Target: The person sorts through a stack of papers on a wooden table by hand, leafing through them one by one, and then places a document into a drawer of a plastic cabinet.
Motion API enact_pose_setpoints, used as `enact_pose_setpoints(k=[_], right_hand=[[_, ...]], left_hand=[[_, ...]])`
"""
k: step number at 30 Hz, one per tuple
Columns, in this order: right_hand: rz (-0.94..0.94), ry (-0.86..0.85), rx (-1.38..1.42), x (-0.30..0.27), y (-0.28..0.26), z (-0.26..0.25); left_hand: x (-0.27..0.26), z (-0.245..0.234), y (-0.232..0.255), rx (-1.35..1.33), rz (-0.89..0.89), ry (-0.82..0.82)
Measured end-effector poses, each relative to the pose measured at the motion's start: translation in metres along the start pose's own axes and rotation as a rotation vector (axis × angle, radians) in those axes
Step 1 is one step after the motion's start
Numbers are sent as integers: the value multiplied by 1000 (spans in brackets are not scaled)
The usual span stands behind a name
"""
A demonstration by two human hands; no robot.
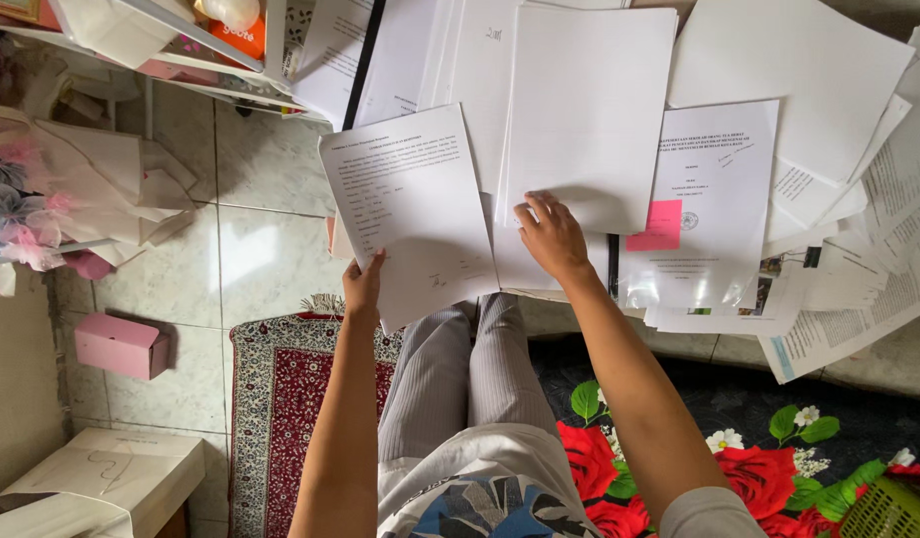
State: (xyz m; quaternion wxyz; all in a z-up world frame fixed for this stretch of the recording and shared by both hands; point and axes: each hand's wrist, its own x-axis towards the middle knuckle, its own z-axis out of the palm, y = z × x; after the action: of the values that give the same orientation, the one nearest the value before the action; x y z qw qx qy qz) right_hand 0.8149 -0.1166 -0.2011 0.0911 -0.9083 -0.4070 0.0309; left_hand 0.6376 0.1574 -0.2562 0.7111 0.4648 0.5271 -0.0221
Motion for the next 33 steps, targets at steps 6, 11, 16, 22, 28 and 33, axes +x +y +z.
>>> enact_pose_setpoints(k=[6,11,16,22,28,33], right_hand=[[-119,-4,-49,7,11,-1],[-8,48,81,6,17,-9],[446,130,363,7,11,-22],[290,379,484,19,-9,-87],[100,-583,626,40,-61,-171],[-201,-773,949,64,-81,-216]], left_hand=[[4,-7,-4,49,35,-18],[-2,-11,-5,90,42,-20],[-3,-6,-8,73,127,5],[-28,9,16,401,405,108],[-43,16,42,453,484,145],[-33,8,41,387,455,94]])
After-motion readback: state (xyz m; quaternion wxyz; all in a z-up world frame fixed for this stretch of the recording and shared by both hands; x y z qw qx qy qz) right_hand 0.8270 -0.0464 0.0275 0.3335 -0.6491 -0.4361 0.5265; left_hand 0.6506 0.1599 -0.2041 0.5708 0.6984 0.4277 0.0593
